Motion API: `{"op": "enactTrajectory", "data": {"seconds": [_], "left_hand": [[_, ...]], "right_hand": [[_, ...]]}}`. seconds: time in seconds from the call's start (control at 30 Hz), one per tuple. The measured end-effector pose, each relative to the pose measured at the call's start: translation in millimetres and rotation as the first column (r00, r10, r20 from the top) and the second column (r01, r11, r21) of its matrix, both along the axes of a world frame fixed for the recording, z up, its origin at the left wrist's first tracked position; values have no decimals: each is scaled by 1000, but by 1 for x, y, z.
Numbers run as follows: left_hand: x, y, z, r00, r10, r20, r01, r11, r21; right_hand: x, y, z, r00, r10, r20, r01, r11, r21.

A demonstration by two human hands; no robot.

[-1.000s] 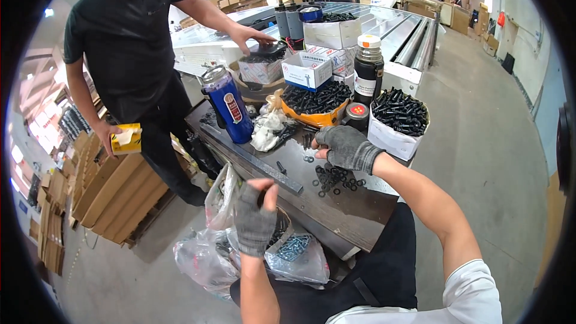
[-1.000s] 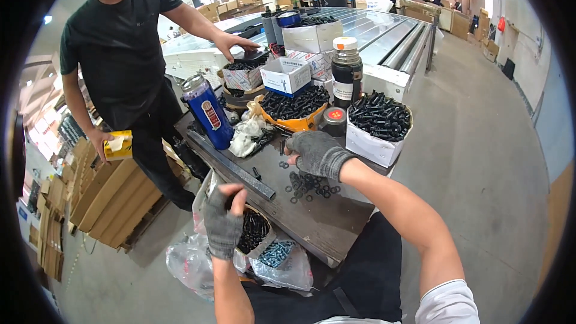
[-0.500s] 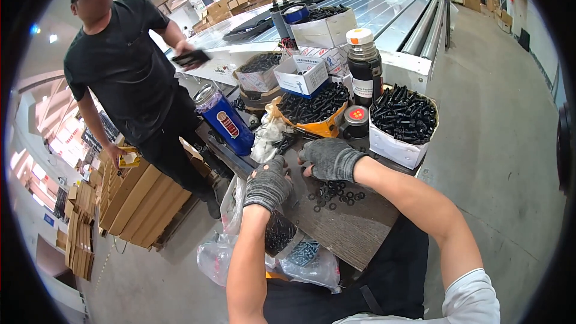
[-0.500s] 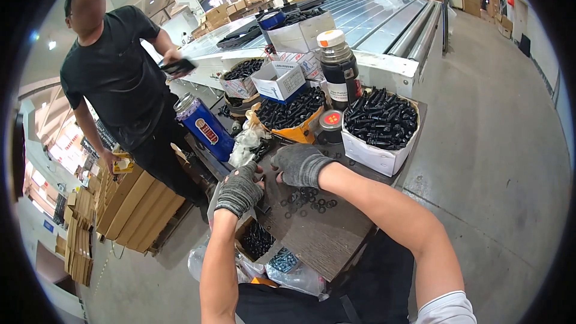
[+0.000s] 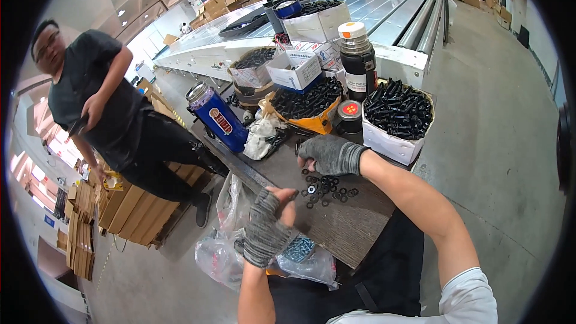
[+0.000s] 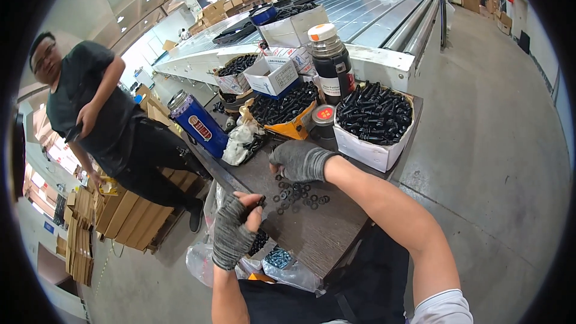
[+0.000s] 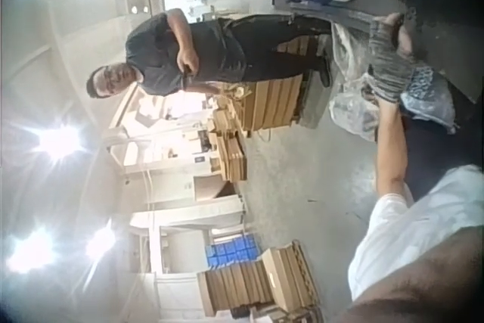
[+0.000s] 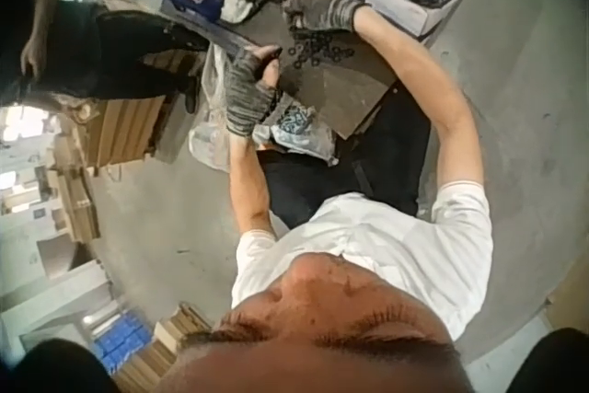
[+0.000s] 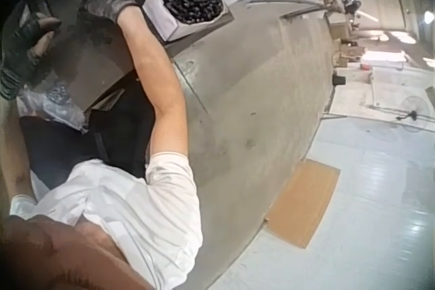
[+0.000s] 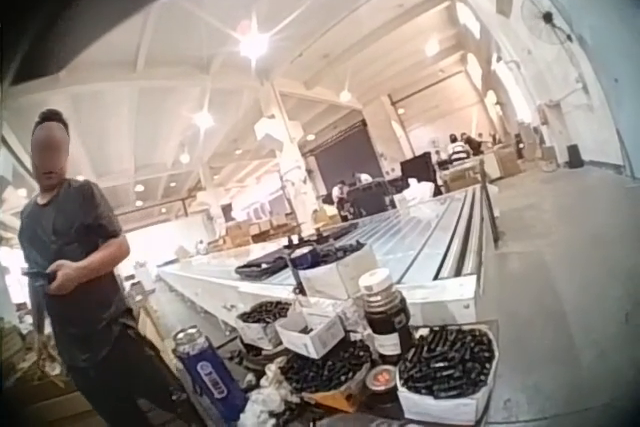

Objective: Assembling small plastic components by manually adding rubber washers to them on a workbench.

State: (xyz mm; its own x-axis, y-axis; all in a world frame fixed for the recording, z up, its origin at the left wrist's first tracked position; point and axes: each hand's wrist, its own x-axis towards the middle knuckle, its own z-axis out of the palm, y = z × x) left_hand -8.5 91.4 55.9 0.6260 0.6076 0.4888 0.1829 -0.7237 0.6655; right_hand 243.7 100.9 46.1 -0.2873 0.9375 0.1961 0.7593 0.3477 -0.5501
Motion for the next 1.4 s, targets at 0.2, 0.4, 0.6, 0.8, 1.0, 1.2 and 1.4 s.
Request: {"op": "enactTrajectory", "data": {"seconds": [0.2,0.4,0.6,0.8,1.0,1.2,1.4], "left_hand": [[-1,-26,-11,999,-17,29,18,998,-58],[9,-35,-27,999,9,46,-10,1000,12],[11,-40,-28,997,10,80,-11,1000,0],[10,-39,-30,997,31,71,-28,999,-39],[16,-41,-28,996,16,88,-16,1000,7],[32,-48,-28,994,19,105,-15,999,-32],[46,-48,-30,983,27,183,-5,992,-123]], "right_hand": [[29,-40,28,961,19,-276,-22,1000,-6],[25,-79,11,976,-186,-113,186,982,-16],[21,-92,-7,943,-329,-58,333,939,86],[18,-91,-7,938,-346,1,344,934,97],[24,-93,-11,953,-301,-21,302,947,113],[22,-94,-2,963,-266,42,261,961,95],[22,-108,1,922,-246,-299,225,969,-102]]}}
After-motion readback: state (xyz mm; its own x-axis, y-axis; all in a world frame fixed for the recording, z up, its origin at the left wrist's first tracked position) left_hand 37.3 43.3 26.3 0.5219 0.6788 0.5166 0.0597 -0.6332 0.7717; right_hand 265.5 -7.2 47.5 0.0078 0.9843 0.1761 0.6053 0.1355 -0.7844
